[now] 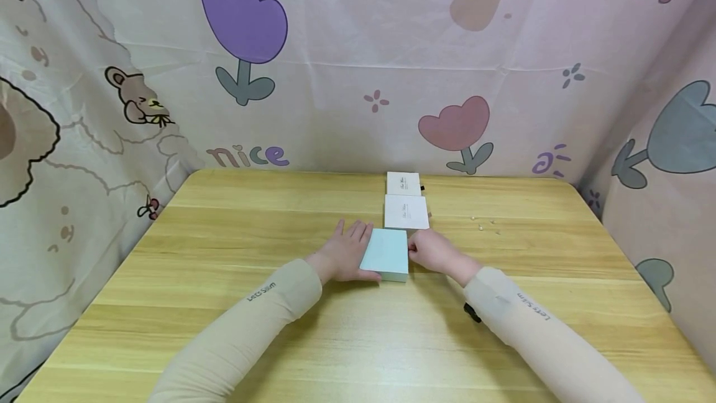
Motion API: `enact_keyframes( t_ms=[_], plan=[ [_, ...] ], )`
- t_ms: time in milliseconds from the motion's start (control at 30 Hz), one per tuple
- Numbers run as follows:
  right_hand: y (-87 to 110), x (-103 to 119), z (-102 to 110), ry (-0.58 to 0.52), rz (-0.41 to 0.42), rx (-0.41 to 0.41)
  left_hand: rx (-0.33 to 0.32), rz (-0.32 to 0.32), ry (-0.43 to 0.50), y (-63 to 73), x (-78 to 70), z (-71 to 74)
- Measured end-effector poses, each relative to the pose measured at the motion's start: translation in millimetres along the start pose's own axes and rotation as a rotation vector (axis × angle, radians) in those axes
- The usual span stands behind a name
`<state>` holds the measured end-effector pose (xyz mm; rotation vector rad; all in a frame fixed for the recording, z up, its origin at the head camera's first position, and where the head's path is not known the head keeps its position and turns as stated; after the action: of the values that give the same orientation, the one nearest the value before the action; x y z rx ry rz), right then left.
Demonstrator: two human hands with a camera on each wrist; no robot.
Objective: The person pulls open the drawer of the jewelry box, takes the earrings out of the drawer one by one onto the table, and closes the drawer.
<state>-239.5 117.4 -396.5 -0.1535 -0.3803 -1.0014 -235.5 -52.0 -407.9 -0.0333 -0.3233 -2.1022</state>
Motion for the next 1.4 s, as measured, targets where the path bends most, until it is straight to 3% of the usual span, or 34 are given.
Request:
enact_keyframes(
  t_ms=[1400],
  plan=[
    [26.0, -28, 15, 0.075, -0.036, 0.007, 0.020, 0.005, -0.015, 5.2, -2.5, 2.9]
  ],
)
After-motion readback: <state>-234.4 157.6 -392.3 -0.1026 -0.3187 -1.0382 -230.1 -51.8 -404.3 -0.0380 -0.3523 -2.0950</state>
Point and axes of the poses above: each hand's wrist, its own y-axis away from the middle knuckle, its own z-axis out of the back of the hand, x = y × z, the point moved 4 cm from there along -y, towards the middle knuckle, and after that the axes turned 4 degrees about z, right-handed, at the moved point
